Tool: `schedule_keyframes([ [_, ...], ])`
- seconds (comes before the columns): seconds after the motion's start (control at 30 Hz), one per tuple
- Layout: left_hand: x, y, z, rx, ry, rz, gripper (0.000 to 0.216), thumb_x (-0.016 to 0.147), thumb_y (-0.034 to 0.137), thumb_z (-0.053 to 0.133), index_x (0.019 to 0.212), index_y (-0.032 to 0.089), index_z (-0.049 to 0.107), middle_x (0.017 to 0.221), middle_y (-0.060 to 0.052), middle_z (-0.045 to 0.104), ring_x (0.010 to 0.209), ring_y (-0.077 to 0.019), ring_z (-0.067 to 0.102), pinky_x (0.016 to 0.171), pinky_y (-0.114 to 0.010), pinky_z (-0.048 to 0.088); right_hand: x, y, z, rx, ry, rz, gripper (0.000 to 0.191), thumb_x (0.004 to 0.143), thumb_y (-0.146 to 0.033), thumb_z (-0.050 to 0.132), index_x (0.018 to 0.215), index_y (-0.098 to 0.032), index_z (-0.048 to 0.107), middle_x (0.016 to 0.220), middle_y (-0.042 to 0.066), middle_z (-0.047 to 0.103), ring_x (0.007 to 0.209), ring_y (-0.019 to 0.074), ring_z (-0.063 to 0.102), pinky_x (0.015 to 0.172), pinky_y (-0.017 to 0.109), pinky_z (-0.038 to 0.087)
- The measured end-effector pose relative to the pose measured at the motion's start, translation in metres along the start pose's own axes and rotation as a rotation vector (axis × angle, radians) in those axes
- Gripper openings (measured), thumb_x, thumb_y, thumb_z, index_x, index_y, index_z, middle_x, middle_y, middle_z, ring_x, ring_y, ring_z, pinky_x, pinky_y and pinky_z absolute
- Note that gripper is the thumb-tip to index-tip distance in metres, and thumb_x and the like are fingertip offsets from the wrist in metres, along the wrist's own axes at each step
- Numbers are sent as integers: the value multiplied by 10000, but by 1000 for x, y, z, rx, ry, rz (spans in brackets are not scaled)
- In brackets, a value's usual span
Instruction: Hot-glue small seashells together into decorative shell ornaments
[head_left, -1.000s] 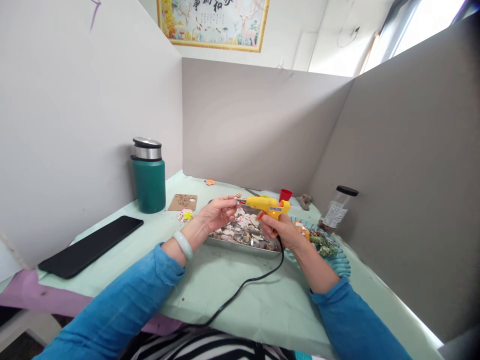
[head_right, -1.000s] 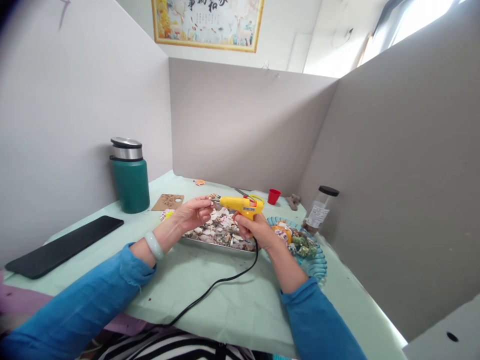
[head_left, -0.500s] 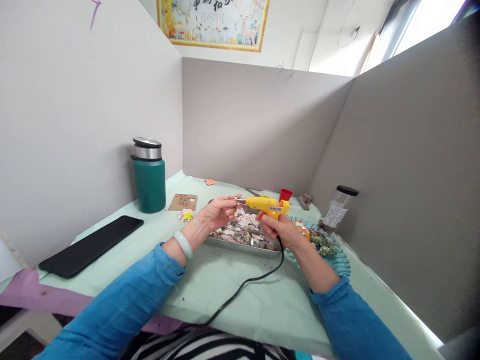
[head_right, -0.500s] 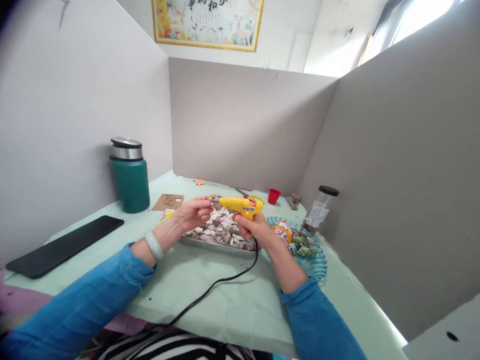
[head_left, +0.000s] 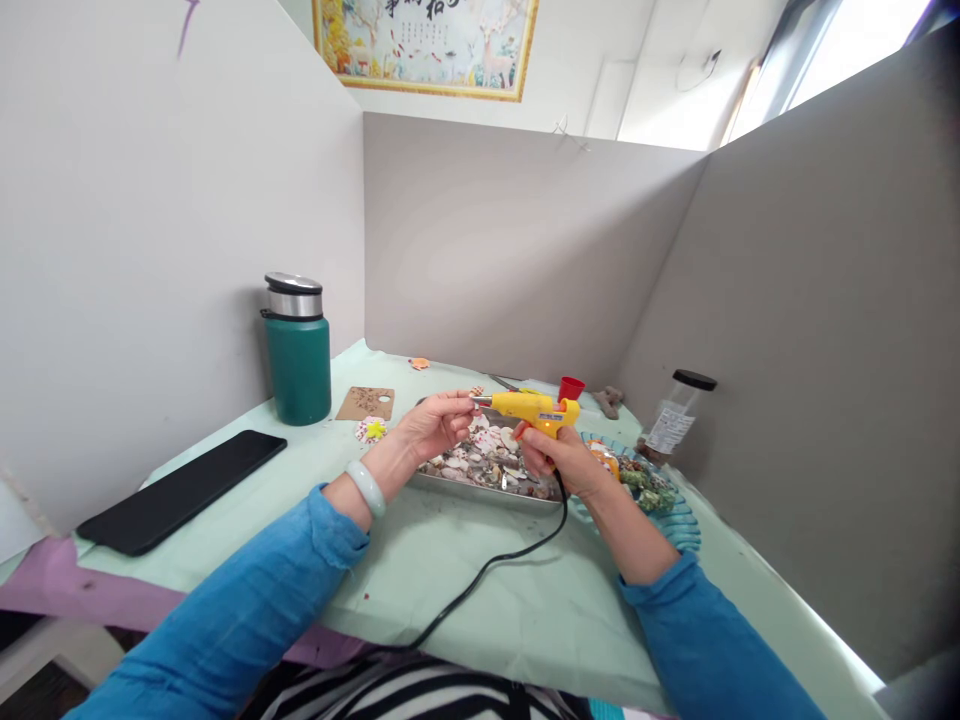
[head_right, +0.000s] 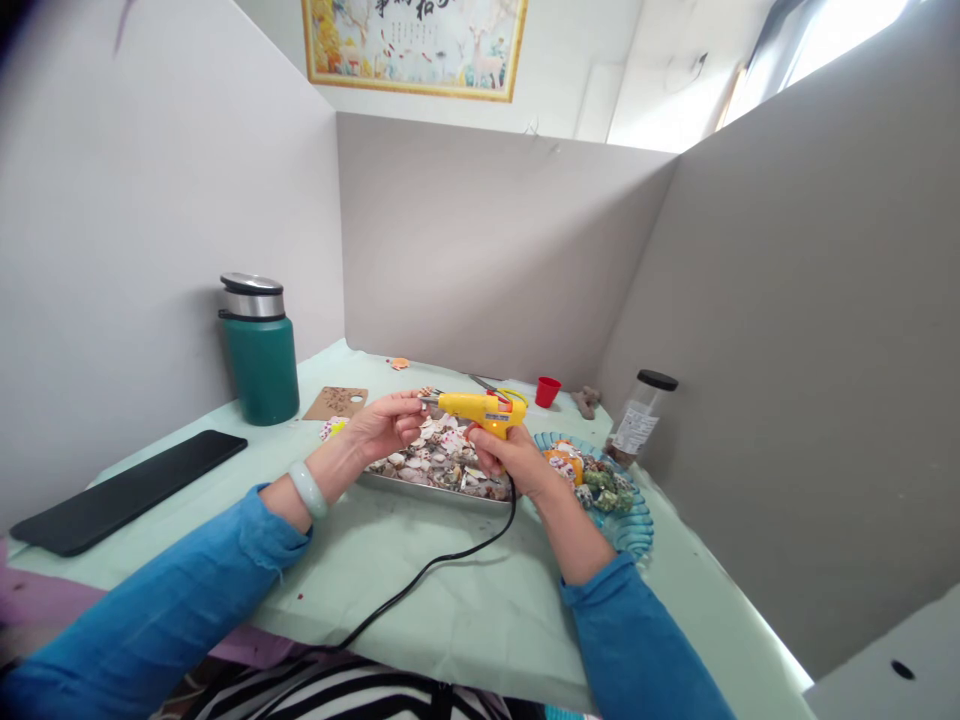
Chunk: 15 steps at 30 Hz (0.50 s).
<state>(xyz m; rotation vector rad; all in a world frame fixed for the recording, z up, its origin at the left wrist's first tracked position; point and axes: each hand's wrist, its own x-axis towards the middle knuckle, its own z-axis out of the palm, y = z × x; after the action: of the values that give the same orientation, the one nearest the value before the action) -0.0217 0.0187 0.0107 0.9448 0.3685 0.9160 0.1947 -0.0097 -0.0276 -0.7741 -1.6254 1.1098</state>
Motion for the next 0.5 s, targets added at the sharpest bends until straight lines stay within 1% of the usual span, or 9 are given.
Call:
schedule_keyframes([
  [0.2,3,-1,-5,-40,-23,5,106,696,105,659,701,130,556,446,63,386,382,-42,376,394,-160,321,-1,-1,0,-12,-9,12,266,796,-406,610,849,-147,584,414,-88,365,368,69,312,422,235,325],
  [0.4,5,-1,-6,-49,-29,7,95,711,99,637,695,130,548,440,66,362,388,-42,377,394,-151,320,-1,-2,0,4,-33,20,262,795,-398,614,857,-145,582,423,-91,366,367,61,283,417,232,314],
  [0.5,5,-1,-7,-39,-35,16,92,707,98,641,706,128,554,451,66,368,387,-38,373,395,-151,321,-1,-2,0,4,-23,19,264,790,-402,618,850,-148,583,418,-92,363,365,62,283,414,232,314],
])
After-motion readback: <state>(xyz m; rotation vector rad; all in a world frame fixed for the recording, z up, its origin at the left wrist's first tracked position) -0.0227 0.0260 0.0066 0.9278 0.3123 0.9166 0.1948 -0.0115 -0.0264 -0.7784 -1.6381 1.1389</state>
